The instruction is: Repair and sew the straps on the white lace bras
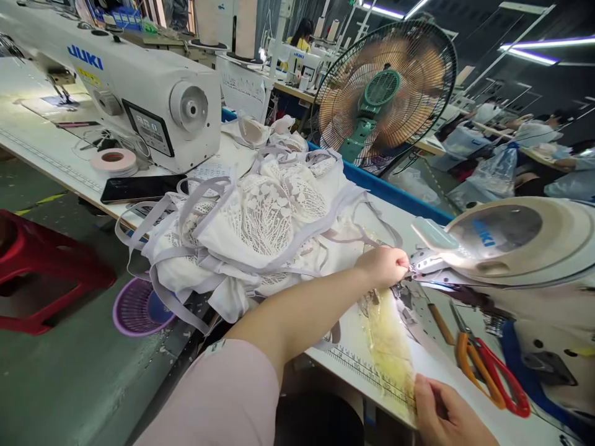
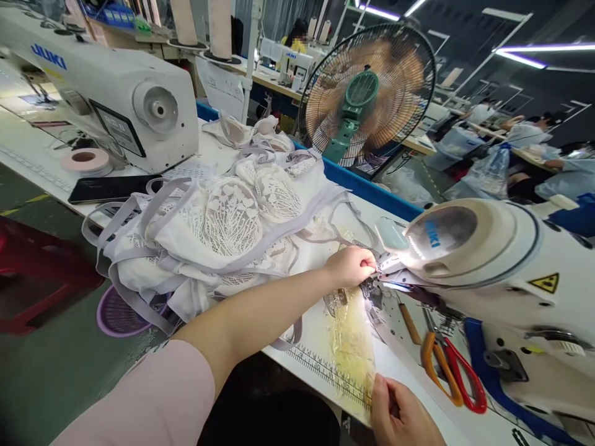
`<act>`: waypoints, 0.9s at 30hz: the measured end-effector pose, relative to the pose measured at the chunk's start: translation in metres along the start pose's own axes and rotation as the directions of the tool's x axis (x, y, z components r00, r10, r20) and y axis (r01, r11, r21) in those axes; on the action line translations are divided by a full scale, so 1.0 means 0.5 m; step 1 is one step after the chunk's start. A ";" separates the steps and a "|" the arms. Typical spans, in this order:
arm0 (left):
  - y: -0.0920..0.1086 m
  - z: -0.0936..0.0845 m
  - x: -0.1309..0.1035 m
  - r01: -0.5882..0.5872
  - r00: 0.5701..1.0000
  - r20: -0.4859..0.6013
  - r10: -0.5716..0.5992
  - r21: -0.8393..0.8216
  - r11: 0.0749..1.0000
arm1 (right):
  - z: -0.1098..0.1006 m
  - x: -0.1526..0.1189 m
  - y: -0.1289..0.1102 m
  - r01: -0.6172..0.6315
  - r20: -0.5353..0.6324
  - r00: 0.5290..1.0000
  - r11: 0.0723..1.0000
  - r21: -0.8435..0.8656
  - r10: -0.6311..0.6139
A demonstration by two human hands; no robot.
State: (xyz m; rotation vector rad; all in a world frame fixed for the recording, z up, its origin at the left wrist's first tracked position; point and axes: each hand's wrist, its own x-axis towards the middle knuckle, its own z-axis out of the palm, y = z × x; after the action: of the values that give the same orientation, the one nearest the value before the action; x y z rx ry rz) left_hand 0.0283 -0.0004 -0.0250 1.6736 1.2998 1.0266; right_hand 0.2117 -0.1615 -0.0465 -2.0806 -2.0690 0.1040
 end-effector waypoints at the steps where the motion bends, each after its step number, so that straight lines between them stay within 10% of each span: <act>1: -0.001 -0.001 -0.002 0.001 1.000 -0.011 -0.001 0.002 1.000 | 0.001 -0.001 0.001 0.015 -0.010 1.000 1.000 0.000 -0.015; 20: 0.013 0.023 0.010 -0.014 0.995 -0.103 0.017 0.029 0.999 | -0.004 -0.008 -0.015 0.015 -0.018 1.000 1.000 0.003 -0.014; 27: 0.024 -0.025 -0.020 0.030 0.999 -0.044 -0.031 -0.029 0.999 | 0.003 -0.011 -0.005 0.088 -0.088 0.992 0.996 0.027 -0.085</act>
State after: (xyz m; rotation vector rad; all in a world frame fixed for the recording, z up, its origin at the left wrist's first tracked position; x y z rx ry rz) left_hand 0.0193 -0.0113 -0.0108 1.6133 1.3289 1.0647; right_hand 0.2087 -0.1666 -0.0478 -1.9389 -2.0886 0.0305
